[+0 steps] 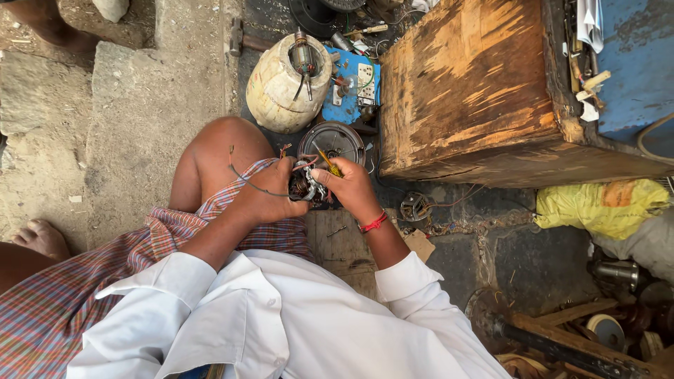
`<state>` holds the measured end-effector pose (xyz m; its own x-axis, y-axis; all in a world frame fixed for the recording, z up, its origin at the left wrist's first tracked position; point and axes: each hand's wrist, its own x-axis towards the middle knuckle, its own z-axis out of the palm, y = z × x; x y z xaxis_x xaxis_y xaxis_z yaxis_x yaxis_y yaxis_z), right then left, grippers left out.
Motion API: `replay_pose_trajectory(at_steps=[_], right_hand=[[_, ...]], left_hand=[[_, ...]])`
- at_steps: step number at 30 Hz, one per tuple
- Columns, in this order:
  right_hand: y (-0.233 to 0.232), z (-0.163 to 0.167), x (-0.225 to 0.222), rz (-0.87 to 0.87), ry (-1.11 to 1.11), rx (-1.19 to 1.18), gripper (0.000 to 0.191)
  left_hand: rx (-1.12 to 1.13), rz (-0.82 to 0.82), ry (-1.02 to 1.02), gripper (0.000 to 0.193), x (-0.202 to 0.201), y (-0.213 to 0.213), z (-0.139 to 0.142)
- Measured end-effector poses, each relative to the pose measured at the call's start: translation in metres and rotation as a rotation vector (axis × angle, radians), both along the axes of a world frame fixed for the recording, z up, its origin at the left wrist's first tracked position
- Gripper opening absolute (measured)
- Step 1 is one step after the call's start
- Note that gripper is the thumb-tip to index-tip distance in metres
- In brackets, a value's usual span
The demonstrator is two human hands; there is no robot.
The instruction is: The person sits on the ground holding an electric motor on their lap and uses a screwdriver to work on its wiring and internal parts, then fits the motor's end housing back onto the body and presses it into place by hand.
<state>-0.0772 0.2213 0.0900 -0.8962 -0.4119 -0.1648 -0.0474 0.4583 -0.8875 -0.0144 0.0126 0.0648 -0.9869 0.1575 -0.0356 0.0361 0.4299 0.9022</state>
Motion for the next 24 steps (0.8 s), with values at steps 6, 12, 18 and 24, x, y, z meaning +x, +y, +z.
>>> replay_pose_trajectory(at_steps=[6,12,18,24], right_hand=[[0.007,-0.013,-0.001,-0.055,-0.173,-0.079,0.023],[0.012,-0.024,-0.005,-0.167,-0.347,-0.123,0.024],[0.013,-0.027,-0.007,-0.138,-0.418,-0.284,0.031],[0.015,-0.027,-0.008,-0.119,-0.432,-0.276,0.033]], left_hand=[[-0.067,0.035,0.002,0.082,0.005,0.0,0.007],[-0.102,0.036,0.038,0.102,0.01,-0.001,0.006],[-0.095,0.083,0.096,0.116,0.012,0.006,-0.001],[-0.153,0.105,0.111,0.119,0.013,0.015,-0.01]])
